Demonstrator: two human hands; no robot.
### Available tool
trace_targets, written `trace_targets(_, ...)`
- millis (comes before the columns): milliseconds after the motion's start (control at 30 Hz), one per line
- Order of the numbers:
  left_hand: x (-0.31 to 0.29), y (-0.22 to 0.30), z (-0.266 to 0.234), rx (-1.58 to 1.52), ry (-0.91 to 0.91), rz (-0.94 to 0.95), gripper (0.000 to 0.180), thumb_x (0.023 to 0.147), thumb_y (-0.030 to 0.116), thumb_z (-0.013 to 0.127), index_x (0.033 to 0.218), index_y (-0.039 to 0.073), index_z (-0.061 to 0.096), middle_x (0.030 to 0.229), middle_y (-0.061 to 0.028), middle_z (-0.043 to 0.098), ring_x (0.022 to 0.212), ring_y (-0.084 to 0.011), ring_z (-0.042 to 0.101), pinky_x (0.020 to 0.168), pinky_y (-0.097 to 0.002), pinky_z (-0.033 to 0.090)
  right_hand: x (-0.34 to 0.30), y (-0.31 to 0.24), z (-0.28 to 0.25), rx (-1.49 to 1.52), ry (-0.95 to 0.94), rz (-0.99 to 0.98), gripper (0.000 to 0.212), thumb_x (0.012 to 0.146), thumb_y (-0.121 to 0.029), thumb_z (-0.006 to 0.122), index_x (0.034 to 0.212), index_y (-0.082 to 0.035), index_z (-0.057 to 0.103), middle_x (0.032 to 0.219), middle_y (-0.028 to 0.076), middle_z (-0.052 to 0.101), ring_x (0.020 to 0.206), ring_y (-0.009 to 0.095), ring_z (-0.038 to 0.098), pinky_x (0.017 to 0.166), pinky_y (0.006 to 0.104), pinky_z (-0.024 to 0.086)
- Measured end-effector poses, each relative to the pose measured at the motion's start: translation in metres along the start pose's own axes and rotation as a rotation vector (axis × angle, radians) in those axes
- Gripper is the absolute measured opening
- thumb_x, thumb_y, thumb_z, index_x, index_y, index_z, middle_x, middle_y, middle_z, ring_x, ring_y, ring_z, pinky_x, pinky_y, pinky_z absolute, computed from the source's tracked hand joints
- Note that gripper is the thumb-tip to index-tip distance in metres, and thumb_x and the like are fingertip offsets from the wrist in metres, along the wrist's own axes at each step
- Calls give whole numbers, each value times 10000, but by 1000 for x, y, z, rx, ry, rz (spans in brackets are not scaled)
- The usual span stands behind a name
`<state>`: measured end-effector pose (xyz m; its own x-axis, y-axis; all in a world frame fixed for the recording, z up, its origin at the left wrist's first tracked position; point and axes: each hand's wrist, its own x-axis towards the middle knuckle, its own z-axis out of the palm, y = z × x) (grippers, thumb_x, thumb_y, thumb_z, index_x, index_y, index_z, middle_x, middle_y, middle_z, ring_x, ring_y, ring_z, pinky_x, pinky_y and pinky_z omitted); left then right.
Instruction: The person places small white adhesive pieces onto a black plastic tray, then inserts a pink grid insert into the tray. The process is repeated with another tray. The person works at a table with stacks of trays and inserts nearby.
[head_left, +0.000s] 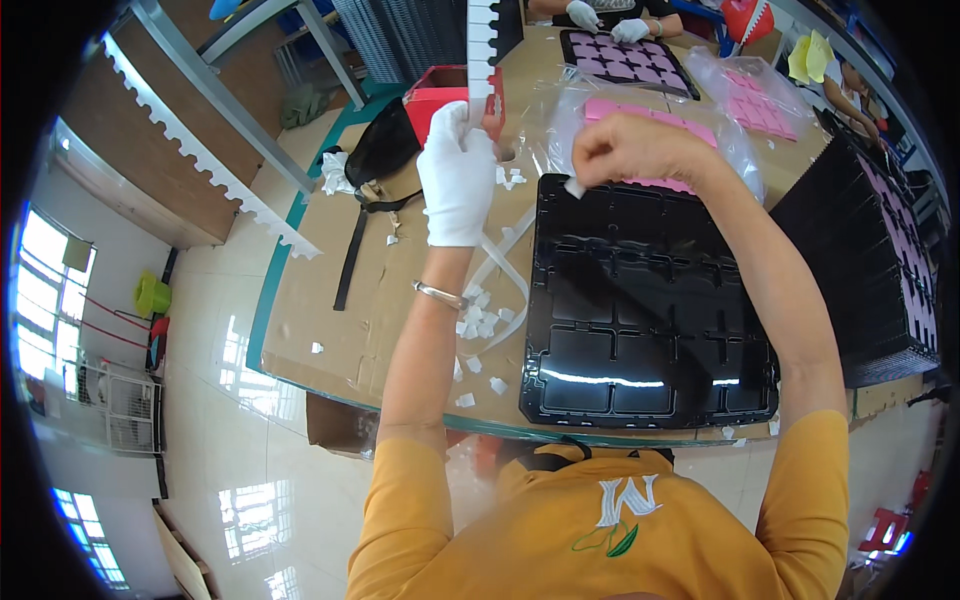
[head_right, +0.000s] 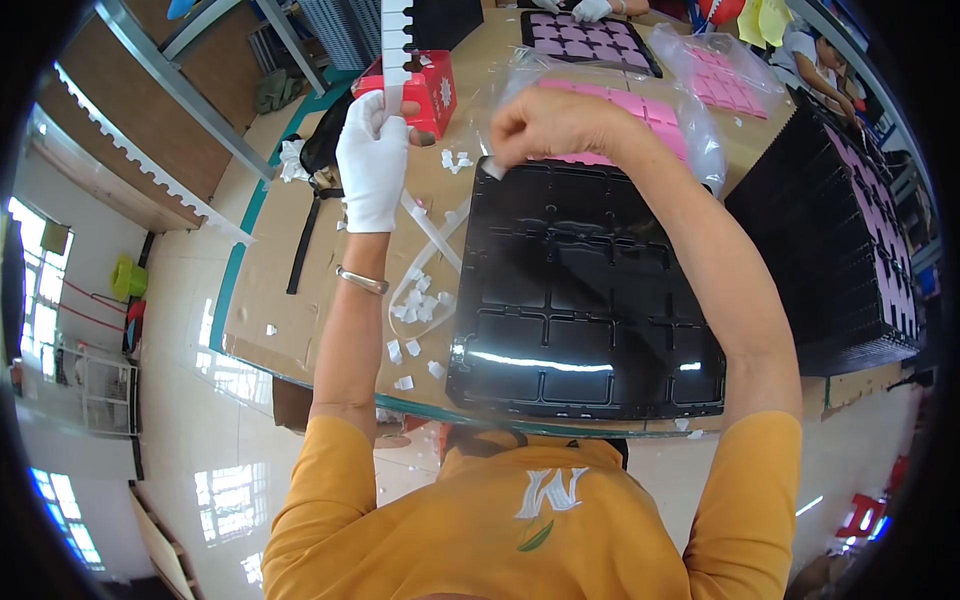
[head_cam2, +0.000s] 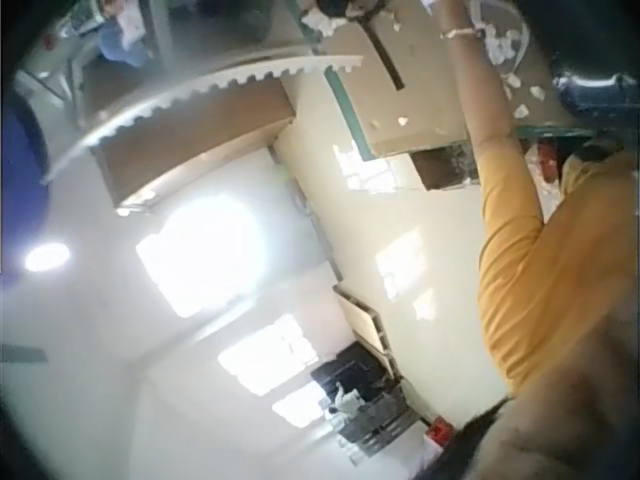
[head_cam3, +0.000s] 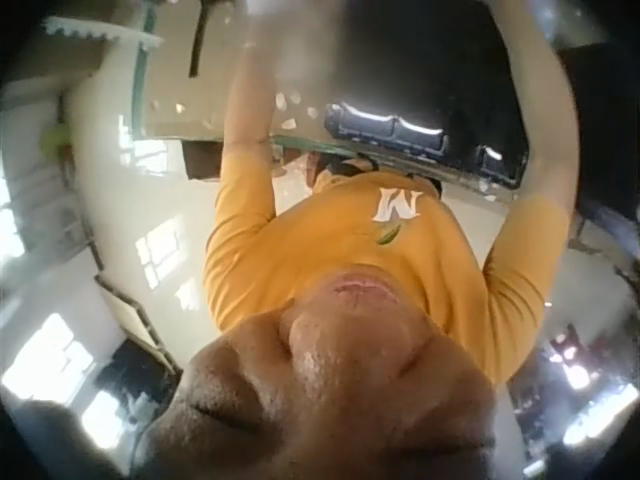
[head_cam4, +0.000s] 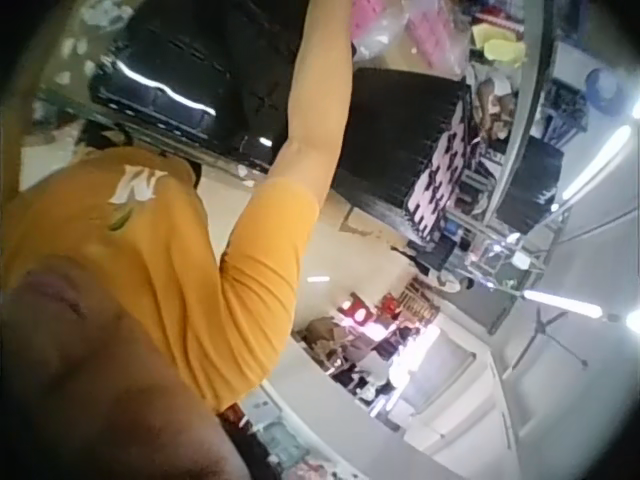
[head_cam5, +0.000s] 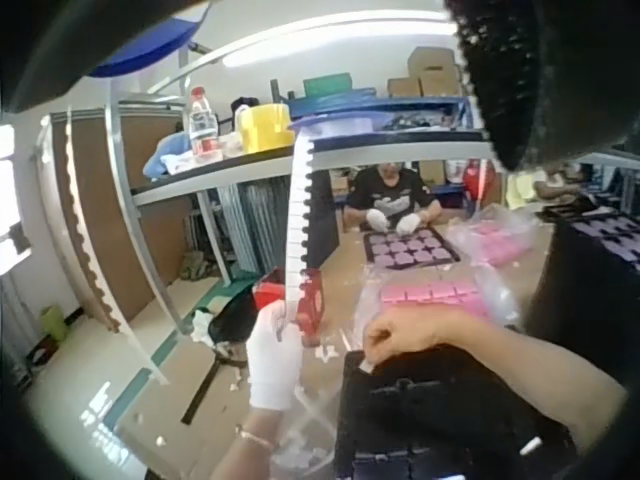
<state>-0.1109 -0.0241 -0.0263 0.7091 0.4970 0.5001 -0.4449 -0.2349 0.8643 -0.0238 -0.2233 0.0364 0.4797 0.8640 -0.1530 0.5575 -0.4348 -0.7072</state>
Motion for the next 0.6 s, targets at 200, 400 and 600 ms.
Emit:
trace_targets(200, 2, 8, 2, 56, -28, 66, 284, 969, 175, 587, 1151, -43, 593, 906, -50, 659, 619, -73, 579, 574, -223, 485, 36, 40, 28, -448, -137, 19, 149, 749, -131, 768, 777, -41, 652, 783, 83, 574, 655, 242, 573, 615, 385, 441)
trace_targets(400, -2, 20, 5, -10, 34, -99, 263, 977, 224, 603, 1082, -10, 661, 763, -12, 650, 583, -42, 516, 526, -192, 426, 59, 67, 47, -610, -55, 59, 204, 712, -194, 801, 757, -56, 658, 785, 102, 621, 715, 290, 621, 648, 423, 472)
trace_targets(600, 0, 15, 4, -148, 7, -187, 195, 957, 147, 603, 1051, -6, 678, 752, -22, 656, 561, -49, 520, 504, -196, 414, 63, 74, 52, -692, -9, 177, 252, 713, -272, 804, 795, -66, 683, 786, 113, 686, 782, 297, 664, 682, 426, 499)
